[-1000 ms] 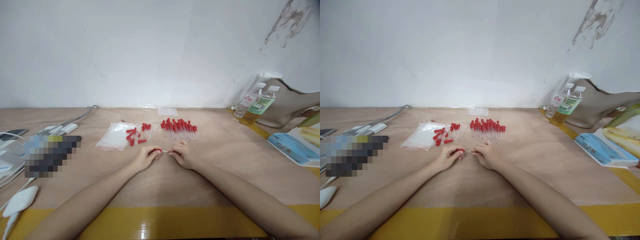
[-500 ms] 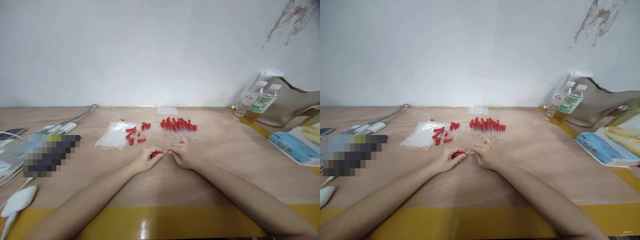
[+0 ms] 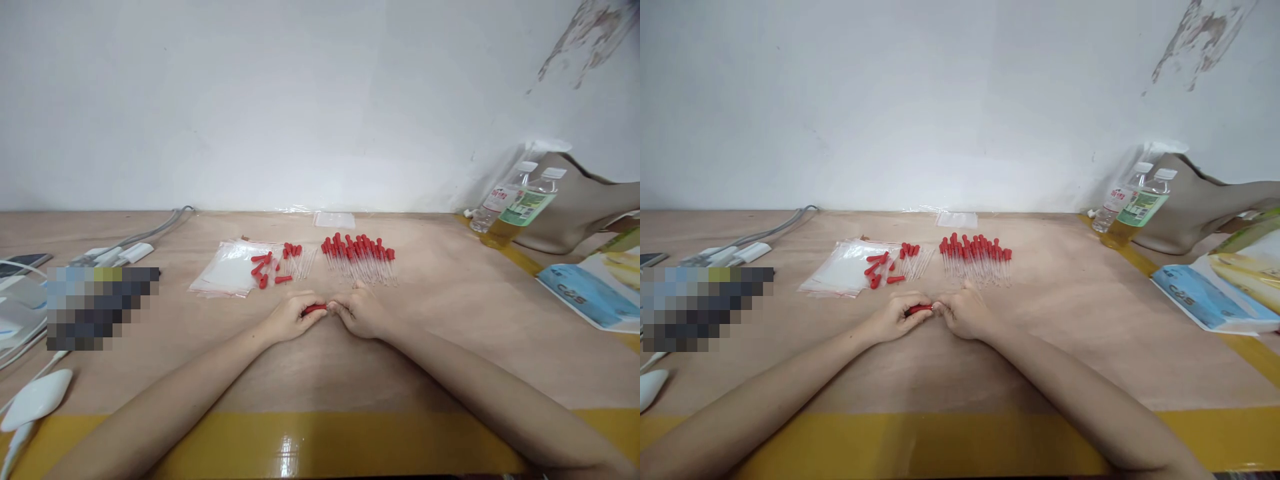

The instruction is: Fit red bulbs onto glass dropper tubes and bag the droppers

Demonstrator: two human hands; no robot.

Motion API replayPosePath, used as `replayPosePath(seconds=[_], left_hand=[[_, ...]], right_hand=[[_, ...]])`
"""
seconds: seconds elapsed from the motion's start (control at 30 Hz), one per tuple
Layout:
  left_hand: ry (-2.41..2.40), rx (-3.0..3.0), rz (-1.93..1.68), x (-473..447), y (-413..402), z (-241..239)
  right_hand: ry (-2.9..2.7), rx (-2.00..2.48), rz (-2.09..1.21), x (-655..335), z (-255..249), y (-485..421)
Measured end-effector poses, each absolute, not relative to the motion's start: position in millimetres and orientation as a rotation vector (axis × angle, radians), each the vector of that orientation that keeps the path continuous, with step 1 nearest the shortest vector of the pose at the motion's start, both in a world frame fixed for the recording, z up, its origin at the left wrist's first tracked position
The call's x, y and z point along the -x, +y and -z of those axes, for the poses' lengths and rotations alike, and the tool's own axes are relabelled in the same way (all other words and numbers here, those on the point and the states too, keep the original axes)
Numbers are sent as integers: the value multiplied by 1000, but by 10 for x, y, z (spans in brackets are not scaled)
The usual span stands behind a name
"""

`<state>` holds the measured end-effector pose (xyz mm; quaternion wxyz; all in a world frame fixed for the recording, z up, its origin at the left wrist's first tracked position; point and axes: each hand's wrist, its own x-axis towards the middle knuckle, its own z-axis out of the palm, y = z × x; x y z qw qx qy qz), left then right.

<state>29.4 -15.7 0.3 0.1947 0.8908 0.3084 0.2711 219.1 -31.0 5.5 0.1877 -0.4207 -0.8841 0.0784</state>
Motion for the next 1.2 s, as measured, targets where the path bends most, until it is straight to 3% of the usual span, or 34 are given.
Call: replayPosePath(seconds=[0.23, 0.4, 0.5, 0.83, 1.2], left_hand=[[893, -2618, -823, -128, -101, -154], [1501, -2682, -1026, 174, 80, -191], [1779, -2671, -979, 288, 169, -153], [1776, -2800, -789, 301, 185, -92], [1695, -2823, -883, 232, 237, -19]], right_hand=[[-2504, 1022, -399, -2236, -223, -305], [-2140, 1416, -554, -2197, -338, -11], [-1835, 1644, -457, -2041, -310, 295], [-1869, 1936, -201, -1608, -117, 725], [-1870, 2011, -324, -1484, -191, 731]])
